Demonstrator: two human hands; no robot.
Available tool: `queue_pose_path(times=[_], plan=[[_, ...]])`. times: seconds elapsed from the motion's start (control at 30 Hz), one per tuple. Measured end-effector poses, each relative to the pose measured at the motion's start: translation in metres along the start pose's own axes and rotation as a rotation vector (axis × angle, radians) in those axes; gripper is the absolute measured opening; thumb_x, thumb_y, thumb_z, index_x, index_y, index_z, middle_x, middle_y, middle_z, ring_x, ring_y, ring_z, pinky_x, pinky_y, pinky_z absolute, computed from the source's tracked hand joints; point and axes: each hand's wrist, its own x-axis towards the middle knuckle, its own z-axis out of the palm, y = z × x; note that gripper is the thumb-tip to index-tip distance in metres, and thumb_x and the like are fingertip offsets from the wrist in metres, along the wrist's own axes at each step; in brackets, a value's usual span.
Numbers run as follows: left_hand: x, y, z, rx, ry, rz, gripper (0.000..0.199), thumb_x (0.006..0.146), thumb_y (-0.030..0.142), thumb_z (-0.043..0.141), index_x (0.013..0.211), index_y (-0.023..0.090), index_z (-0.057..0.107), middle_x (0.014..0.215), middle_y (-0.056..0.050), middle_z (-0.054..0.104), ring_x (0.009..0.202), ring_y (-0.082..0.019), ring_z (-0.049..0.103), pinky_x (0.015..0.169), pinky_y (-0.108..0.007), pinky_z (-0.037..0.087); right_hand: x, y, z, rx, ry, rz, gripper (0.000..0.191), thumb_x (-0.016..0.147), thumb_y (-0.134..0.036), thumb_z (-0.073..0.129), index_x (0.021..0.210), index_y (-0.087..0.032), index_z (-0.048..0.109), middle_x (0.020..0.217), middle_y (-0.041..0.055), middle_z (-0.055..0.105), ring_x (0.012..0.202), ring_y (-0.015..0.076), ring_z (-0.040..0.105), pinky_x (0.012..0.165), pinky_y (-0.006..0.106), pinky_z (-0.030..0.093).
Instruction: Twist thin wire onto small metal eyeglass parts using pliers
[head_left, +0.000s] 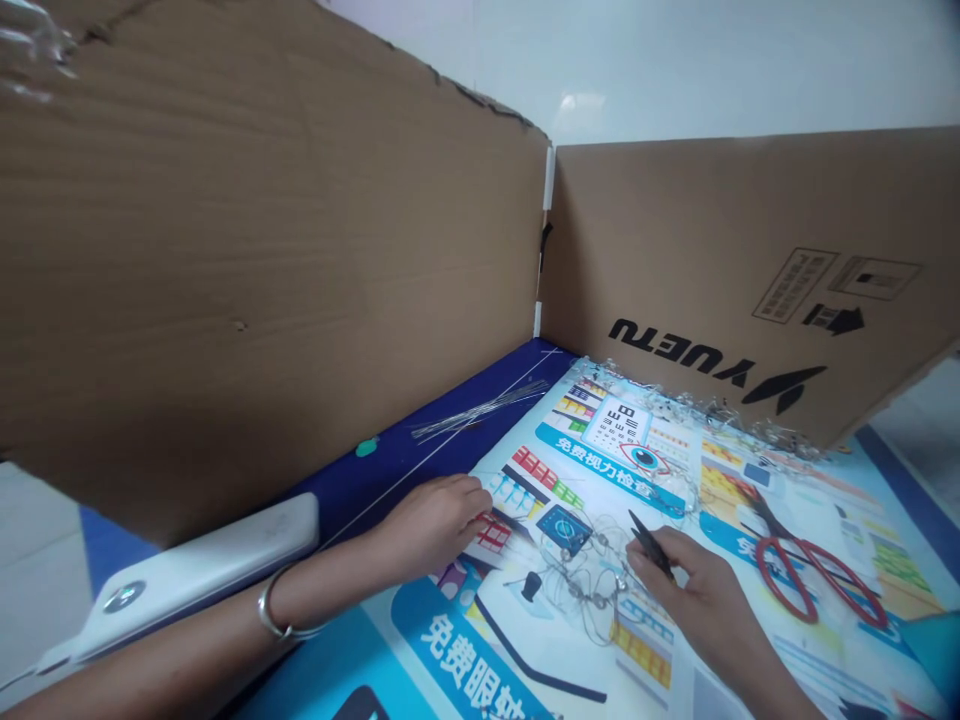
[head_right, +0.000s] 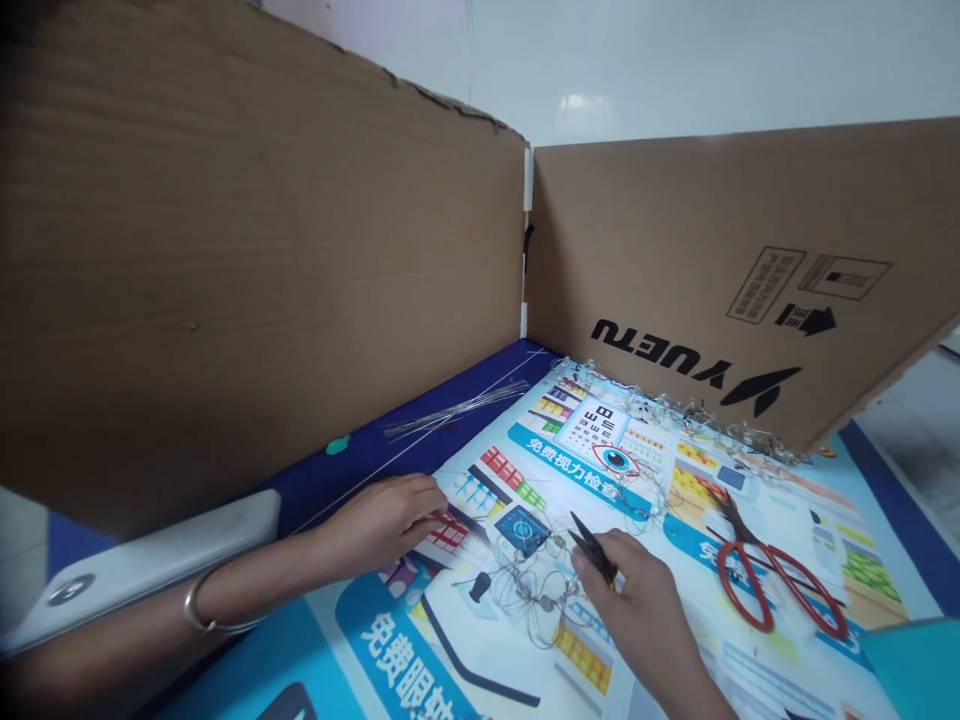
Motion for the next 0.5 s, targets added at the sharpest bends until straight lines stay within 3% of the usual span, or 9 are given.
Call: queue_pose_path(times=[0.2, 0.37, 0.5], plan=[[0.012, 0.000, 0.004, 0.085, -0.067, -0.004, 0.016, 0.081, 0.027, 0.048, 0.082, 0.016, 0.059, 0.082, -0.006, 0.060, 0.081, -0.020, 0.056, 0.074, -0.029, 0.042, 0.002, 0.010, -0.006, -0.004, 0.029, 0.025, 0.028, 0.081, -0.045, 0.047, 0.079, -0.021, 0.060, 0.076, 0.0004, 0.059, 0.072, 0.0151, 0.054, 0.065, 0.024, 0.040], [0.025, 0.001, 0.004, 0.176, -0.188, 0.047, 0.020, 0.083, 0.022, 0.042, 0.077, 0.016, 0.061, 0.080, -0.007, 0.064, 0.074, -0.021, 0.060, 0.065, -0.030, 0.043, 0.007, 0.034, -0.014, 0.018, 0.132, 0.135, 0.027, 0.078, -0.047, 0.050, 0.080, -0.021, 0.059, 0.073, -0.0013, 0.060, 0.069, 0.0154, 0.054, 0.062, 0.023, 0.040], [0.030, 0.001, 0.003, 0.197, -0.239, 0.049, 0.020, 0.082, 0.022, 0.041, 0.079, 0.016, 0.060, 0.081, -0.009, 0.064, 0.071, -0.022, 0.060, 0.061, -0.030, 0.042, 0.009, 0.052, -0.008, -0.014, 0.154, 0.169, 0.030, 0.078, -0.048, 0.049, 0.082, -0.021, 0.060, 0.073, -0.0010, 0.060, 0.070, 0.0171, 0.055, 0.062, 0.024, 0.041]])
